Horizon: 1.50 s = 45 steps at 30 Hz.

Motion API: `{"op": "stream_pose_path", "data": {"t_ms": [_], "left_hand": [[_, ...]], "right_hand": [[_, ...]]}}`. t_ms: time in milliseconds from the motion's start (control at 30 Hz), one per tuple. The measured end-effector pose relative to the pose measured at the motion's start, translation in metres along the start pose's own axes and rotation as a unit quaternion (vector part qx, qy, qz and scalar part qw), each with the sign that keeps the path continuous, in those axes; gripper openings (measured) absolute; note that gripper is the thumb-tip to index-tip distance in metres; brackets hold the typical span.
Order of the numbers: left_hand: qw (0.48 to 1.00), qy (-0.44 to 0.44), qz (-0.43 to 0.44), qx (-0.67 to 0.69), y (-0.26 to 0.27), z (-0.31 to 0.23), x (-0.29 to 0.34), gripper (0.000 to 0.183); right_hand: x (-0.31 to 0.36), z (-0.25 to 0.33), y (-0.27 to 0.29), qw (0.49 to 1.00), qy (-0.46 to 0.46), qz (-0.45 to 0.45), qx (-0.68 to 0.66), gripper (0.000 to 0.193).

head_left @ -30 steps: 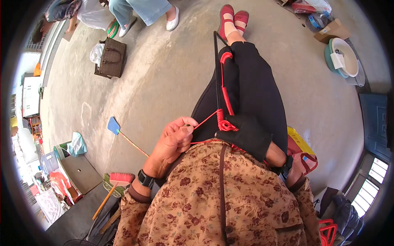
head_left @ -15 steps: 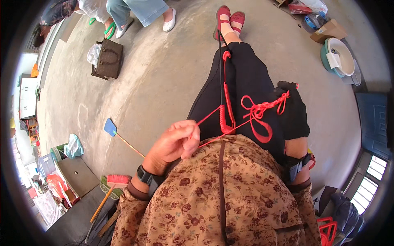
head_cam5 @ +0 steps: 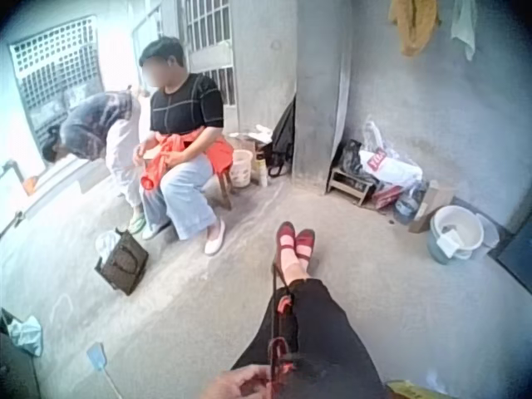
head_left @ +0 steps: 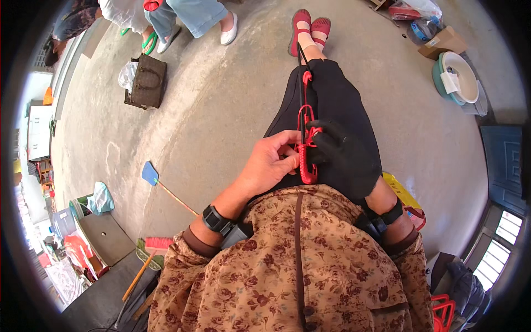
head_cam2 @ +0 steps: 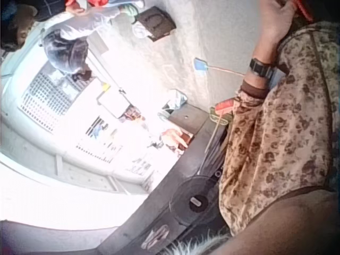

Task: Braiding and knotting a red nylon cord around a black rod or handle.

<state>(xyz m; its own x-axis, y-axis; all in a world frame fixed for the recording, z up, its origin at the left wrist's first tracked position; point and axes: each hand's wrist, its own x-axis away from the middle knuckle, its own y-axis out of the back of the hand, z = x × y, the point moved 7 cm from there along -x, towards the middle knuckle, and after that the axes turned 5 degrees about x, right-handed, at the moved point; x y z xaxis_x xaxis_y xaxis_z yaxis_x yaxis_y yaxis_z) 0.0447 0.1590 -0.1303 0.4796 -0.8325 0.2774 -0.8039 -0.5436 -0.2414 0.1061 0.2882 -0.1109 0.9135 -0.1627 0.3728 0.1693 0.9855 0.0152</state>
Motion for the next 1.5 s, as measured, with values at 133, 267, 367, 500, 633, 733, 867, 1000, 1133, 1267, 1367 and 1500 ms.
{"op": "stream_pose_path", "data": {"t_ms": [133, 267, 367, 500, 633, 733, 867, 1000, 1133, 1267, 1367, 1500], "left_hand": [[0.992, 0.023, -0.046, -0.115, 0.015, 0.004, 0.002, 0.025], [0.991, 0.017, -0.123, 0.054, 0.050, -0.016, 0.015, 0.021], [0.955, -0.008, -0.184, 0.234, 0.077, -0.044, 0.039, 0.022], [0.906, -0.128, -0.045, 0.401, 0.071, -0.106, 0.071, 0.024], [0.918, -0.279, -0.088, 0.267, 0.086, -0.148, 0.098, 0.026], [0.916, -0.202, -0.338, 0.073, 0.119, -0.136, 0.102, 0.023], [0.971, -0.016, -0.237, 0.019, 0.083, -0.076, 0.051, 0.025], [0.995, -0.043, -0.088, -0.035, 0.009, -0.041, 0.015, 0.034], [0.973, -0.001, -0.133, -0.186, 0.005, -0.026, 0.014, 0.042], [0.987, 0.036, -0.092, -0.124, 0.015, -0.018, 0.024, 0.047], [0.989, 0.012, -0.083, 0.121, 0.027, -0.020, 0.029, 0.042], [0.992, 0.082, -0.079, 0.046, 0.040, -0.013, 0.024, 0.029]], "right_hand": [[0.004, -0.006, -0.001, 0.993, -0.012, 0.028, -0.111, 0.034], [0.000, 0.006, 0.011, 0.992, -0.028, -0.006, -0.124, 0.039], [0.000, 0.055, 0.029, 0.963, 0.141, -0.149, 0.174, 0.047], [-0.006, 0.099, -0.028, 0.822, 0.346, -0.051, 0.449, 0.036], [-0.017, 0.099, -0.044, 0.887, 0.259, 0.091, 0.372, 0.025], [-0.016, 0.082, -0.019, 0.993, 0.071, 0.081, -0.037, 0.017], [0.001, 0.058, -0.013, 0.947, -0.003, 0.099, -0.304, 0.011], [0.008, 0.041, -0.007, 0.928, 0.023, 0.074, -0.364, 0.010], [0.033, 0.064, 0.001, 0.951, 0.241, -0.038, 0.192, 0.009], [0.031, 0.056, 0.010, 0.985, 0.174, -0.005, -0.012, 0.014], [0.006, 0.054, 0.016, 0.975, 0.159, 0.067, -0.143, 0.034], [-0.018, 0.027, 0.028, 0.995, 0.082, -0.062, -0.020, 0.021]]}}
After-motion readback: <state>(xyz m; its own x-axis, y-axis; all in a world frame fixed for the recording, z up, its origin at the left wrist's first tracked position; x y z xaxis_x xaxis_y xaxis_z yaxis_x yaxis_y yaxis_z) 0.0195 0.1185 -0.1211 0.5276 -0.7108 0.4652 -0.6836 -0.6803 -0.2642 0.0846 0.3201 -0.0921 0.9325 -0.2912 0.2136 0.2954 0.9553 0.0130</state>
